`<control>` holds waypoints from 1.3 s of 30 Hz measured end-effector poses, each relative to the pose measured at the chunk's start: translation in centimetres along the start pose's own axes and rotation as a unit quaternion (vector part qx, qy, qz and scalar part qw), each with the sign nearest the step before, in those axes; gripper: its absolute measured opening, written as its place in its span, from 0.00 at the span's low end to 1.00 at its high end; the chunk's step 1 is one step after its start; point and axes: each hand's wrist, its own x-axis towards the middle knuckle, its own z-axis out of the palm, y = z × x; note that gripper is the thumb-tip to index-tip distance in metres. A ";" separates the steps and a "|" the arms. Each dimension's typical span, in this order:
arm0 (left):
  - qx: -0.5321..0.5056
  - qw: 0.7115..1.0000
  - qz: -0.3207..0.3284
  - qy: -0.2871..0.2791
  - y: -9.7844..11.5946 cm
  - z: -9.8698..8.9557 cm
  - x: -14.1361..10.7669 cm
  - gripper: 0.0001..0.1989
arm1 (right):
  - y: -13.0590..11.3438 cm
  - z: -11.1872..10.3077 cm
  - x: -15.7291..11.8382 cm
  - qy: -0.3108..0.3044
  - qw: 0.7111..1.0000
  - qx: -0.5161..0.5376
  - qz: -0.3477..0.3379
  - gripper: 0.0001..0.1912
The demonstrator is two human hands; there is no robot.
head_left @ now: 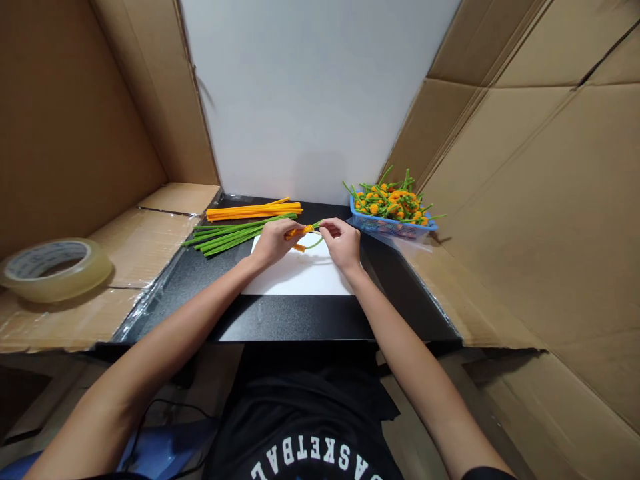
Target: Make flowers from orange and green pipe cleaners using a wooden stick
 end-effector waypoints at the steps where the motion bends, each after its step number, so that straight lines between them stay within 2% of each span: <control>1: 0.003 1.000 0.004 -0.001 0.1 0.0 0.0 0.12 | 0.0 0.0 0.0 -0.004 1.000 -0.002 -0.003 0.09; 10: 0.007 0.999 0.040 0.002 0.2 0.0 -0.1 0.09 | 0.7 0.7 -0.3 -0.042 0.999 0.009 -0.015 0.08; 15: -0.003 1.000 0.025 0.000 -0.1 0.1 0.1 0.10 | 0.6 0.5 -0.1 -0.030 0.999 0.002 -0.024 0.07; 28: -0.007 1.000 -0.011 0.009 -0.3 0.0 0.2 0.11 | 0.5 -0.1 0.3 -0.001 1.000 -0.024 0.005 0.06; 39: -0.001 0.999 0.045 -0.009 -0.4 0.3 -0.1 0.09 | 0.6 0.1 0.1 -0.043 0.999 -0.001 -0.032 0.08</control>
